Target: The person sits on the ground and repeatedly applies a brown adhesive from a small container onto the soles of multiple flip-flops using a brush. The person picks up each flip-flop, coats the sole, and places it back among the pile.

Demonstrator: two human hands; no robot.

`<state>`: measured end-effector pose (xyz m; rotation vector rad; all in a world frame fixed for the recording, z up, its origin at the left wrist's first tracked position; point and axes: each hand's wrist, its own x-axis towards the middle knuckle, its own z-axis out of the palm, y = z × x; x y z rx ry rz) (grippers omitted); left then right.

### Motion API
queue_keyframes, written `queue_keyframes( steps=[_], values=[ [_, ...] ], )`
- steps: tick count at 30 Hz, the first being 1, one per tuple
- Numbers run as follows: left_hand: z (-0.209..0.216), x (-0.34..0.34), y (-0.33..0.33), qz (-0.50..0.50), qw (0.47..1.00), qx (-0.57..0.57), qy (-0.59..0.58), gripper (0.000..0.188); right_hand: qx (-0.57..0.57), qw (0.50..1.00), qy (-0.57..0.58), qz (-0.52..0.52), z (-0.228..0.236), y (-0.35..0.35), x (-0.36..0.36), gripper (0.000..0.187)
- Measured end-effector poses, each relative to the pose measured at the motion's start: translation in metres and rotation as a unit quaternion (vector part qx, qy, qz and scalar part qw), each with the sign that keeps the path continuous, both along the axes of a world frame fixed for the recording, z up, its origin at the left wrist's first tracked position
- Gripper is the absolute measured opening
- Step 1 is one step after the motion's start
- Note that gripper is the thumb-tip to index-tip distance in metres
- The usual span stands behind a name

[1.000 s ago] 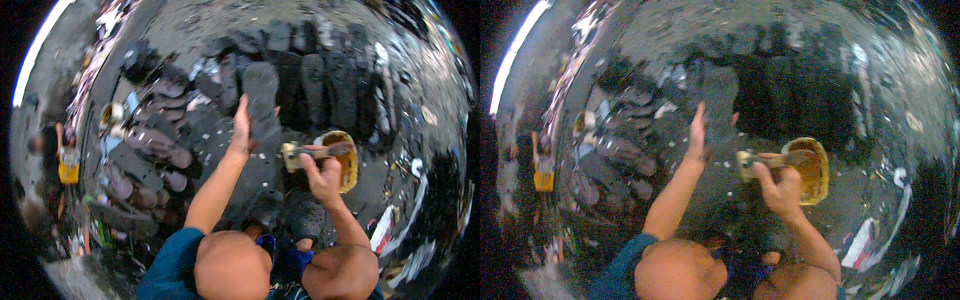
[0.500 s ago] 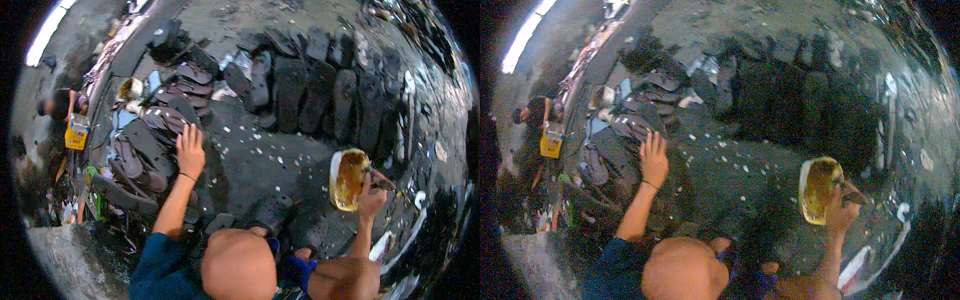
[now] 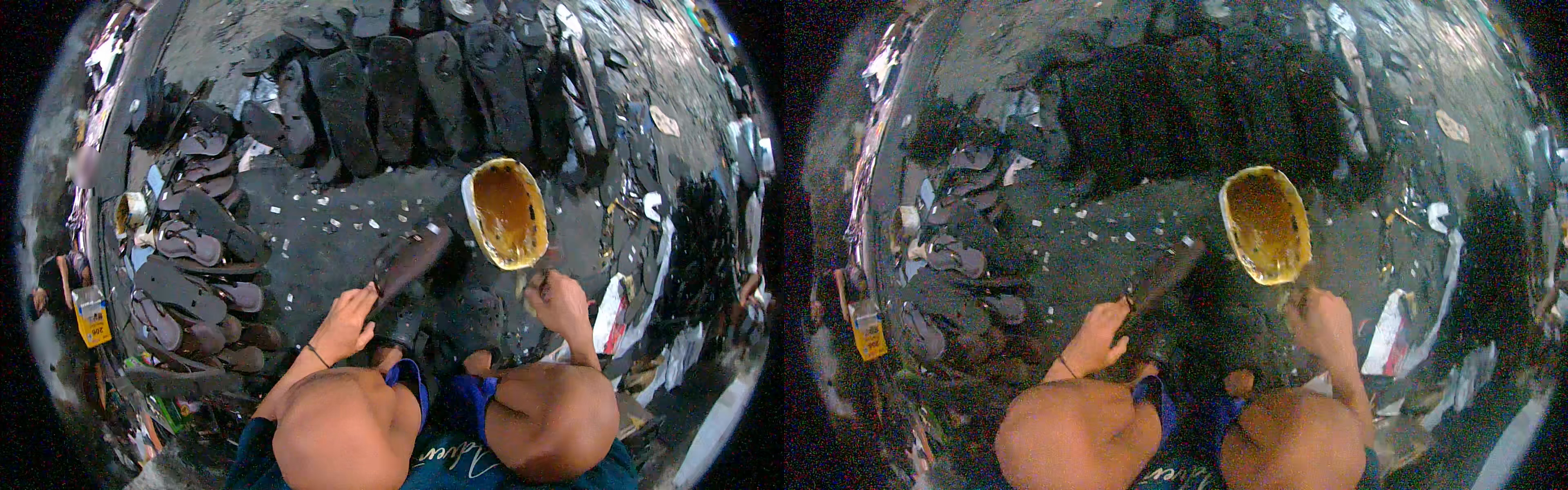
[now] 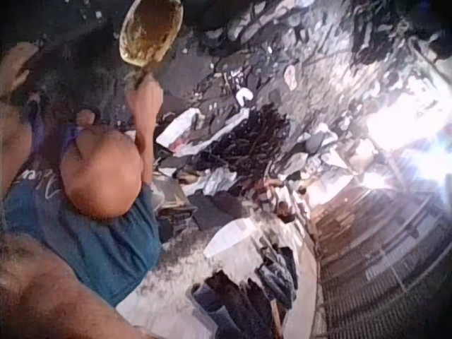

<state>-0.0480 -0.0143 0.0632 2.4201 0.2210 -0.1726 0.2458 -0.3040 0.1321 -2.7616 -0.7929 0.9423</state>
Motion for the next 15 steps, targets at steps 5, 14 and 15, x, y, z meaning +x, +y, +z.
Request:
queue_keyframes(
  steps=[5, 14, 15],
  values=[
    [-0.014, 0.052, -0.014, 0.131, 0.98, -0.146, -0.025, 0.069, 0.219, 0.957, 0.155, -0.108, 0.01, 0.027, -0.001, 0.033],
    [-0.011, 0.129, -0.02, 0.171, 0.975, -0.137, 0.04, 0.081, 0.386, 0.885, 0.128, -0.228, 0.011, 0.035, 0.004, 0.027],
    [-0.021, 0.13, -0.021, 0.157, 0.977, -0.143, -0.004, 0.08, 0.394, 0.885, 0.114, -0.22, 0.004, 0.032, 0.002, 0.027]
  ],
)
